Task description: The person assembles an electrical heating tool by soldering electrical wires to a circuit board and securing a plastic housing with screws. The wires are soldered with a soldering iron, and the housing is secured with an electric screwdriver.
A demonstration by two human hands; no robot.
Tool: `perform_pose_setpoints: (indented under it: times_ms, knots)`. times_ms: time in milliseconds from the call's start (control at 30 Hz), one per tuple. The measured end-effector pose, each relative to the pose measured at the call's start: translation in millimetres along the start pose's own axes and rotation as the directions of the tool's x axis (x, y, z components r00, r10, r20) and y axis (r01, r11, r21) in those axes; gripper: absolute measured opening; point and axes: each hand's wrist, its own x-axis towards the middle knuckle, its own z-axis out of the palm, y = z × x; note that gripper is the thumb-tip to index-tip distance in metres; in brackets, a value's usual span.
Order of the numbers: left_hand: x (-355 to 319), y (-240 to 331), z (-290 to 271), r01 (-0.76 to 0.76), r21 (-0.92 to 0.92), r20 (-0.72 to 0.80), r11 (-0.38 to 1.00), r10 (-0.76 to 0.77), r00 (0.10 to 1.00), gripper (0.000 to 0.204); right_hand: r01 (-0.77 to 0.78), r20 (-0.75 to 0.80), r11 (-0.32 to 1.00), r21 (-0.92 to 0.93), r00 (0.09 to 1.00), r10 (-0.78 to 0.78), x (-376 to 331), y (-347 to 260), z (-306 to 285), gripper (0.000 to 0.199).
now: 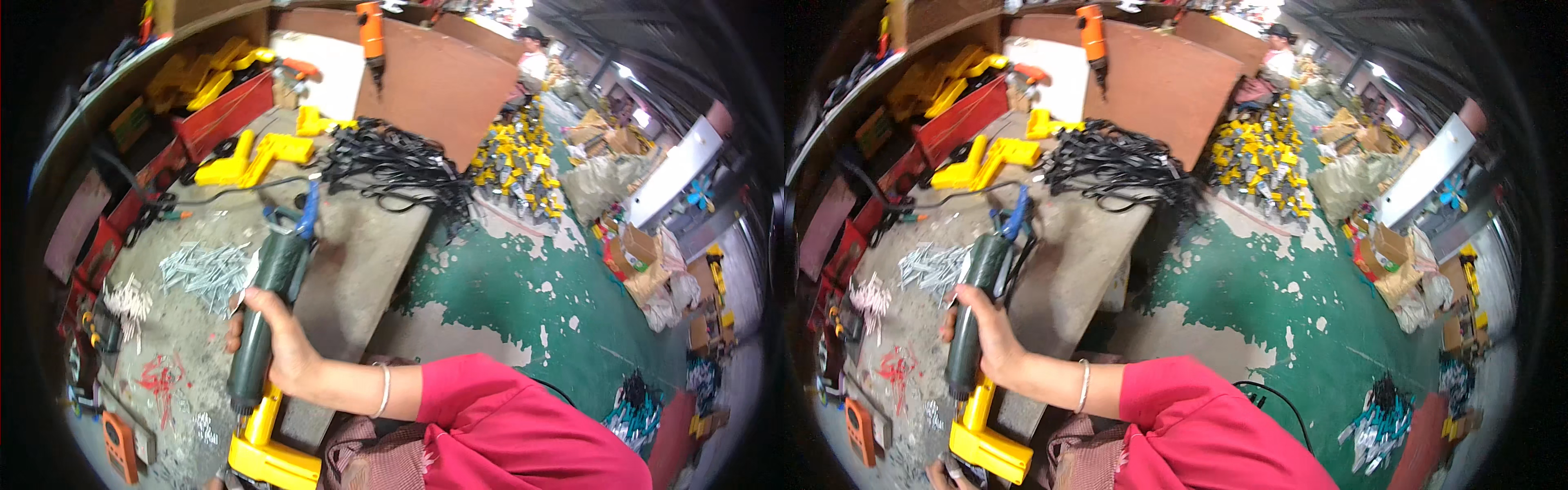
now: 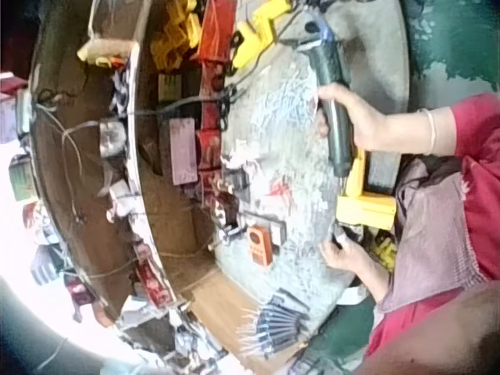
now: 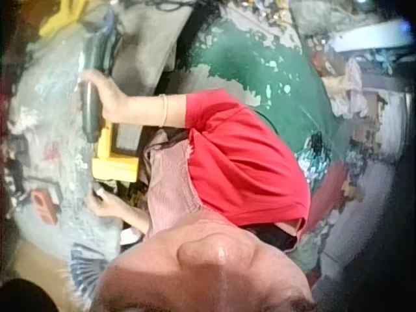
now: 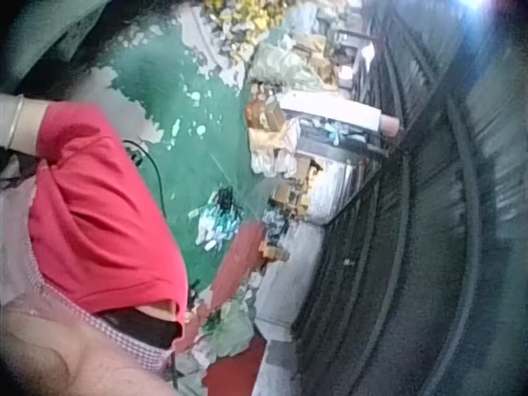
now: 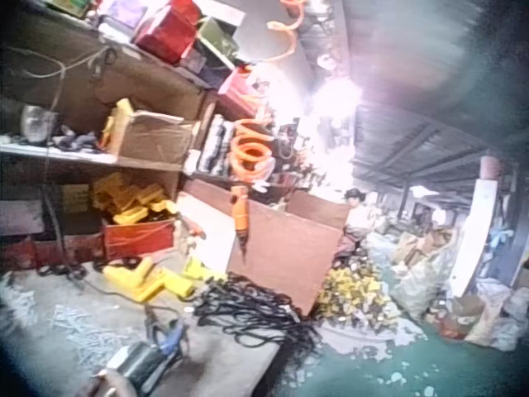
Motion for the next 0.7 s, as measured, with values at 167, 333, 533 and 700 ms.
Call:
perform_pose_setpoints:
  times_ms: [167, 333, 533, 700]
  knots:
    - [-12, 35, -16, 0.168, -0.006, 0.041, 0.986, -0.168, 0.985, 0.018, 0.013, -0.066, 0.996, -0.089, 0.998, -0.019, -11, -4, 11, 0.034]
    - [7, 42, 10, 0.16, -0.15, -0.009, 0.976, -0.163, 0.987, 0.011, 0.224, 0.107, 0.941, -0.253, 0.973, -0.203, -4, -21, -4, 0.032]
    - [5, 44, 2, 0.063, -0.16, -0.02, 0.985, -0.067, 0.998, 0.016, -0.006, 0.273, 1.0, -0.007, 0.962, 0.008, 7, -32, -18, 0.036]
    - [5, 37, -1, 0.037, -0.248, -0.001, 0.968, -0.038, 0.999, 0.021, -0.028, 0.361, 0.999, -0.022, 0.932, 0.034, 9, -31, -19, 0.035]
